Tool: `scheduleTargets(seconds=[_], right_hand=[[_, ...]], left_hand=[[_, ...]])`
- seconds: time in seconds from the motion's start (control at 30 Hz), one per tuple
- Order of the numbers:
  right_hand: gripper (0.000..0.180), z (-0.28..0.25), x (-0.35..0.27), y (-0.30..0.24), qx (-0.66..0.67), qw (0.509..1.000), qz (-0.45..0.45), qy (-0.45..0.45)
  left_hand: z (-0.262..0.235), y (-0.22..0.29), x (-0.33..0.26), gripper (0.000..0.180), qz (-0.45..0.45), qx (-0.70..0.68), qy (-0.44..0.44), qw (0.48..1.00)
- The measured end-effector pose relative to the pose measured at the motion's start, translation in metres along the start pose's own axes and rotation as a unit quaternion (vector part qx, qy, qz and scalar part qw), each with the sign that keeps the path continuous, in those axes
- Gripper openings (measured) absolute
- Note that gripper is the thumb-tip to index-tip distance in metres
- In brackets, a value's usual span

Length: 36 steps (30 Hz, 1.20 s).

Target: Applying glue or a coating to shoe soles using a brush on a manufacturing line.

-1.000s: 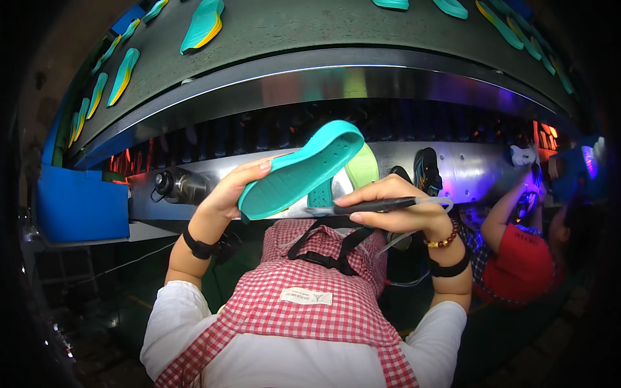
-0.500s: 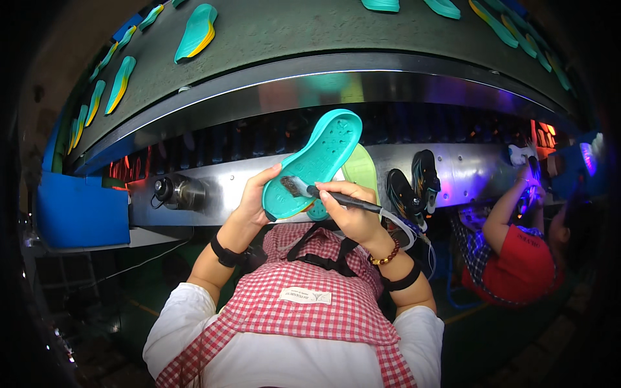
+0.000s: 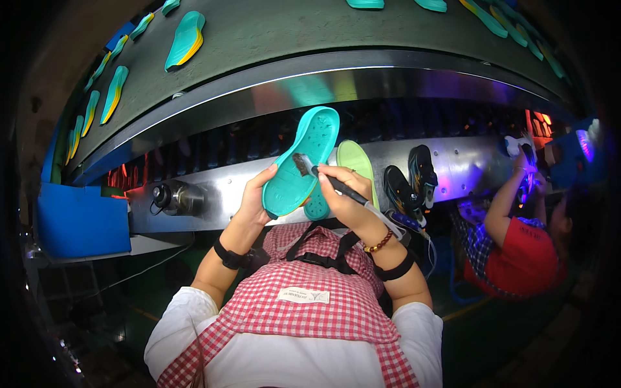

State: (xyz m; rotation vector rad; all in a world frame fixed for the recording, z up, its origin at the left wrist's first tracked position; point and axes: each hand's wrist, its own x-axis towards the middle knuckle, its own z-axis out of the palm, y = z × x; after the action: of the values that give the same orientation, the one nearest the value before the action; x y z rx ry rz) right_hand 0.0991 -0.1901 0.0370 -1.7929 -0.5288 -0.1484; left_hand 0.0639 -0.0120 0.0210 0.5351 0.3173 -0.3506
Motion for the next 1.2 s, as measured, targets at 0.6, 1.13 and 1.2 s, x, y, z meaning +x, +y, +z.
scheduleTargets(seconds=[0.6, 1.13, 1.2], right_hand=[[0.013, 0.009, 0.004, 0.002, -0.035, 0.999, -0.018, 0.015], [0.012, 0.003, 0.015, 0.028, 0.010, 0.991, 0.126, 0.038], [0.013, 0.009, 0.008, 0.019, 0.032, 0.991, 0.124, 0.045]], left_hand=[[-0.016, -0.010, -0.002, 0.050, 0.030, 0.035, 0.023, 0.999], [-0.016, -0.013, -0.011, 0.047, 0.036, 0.000, 0.031, 0.999], [-0.015, -0.011, -0.010, 0.047, 0.048, -0.003, 0.033, 0.998]])
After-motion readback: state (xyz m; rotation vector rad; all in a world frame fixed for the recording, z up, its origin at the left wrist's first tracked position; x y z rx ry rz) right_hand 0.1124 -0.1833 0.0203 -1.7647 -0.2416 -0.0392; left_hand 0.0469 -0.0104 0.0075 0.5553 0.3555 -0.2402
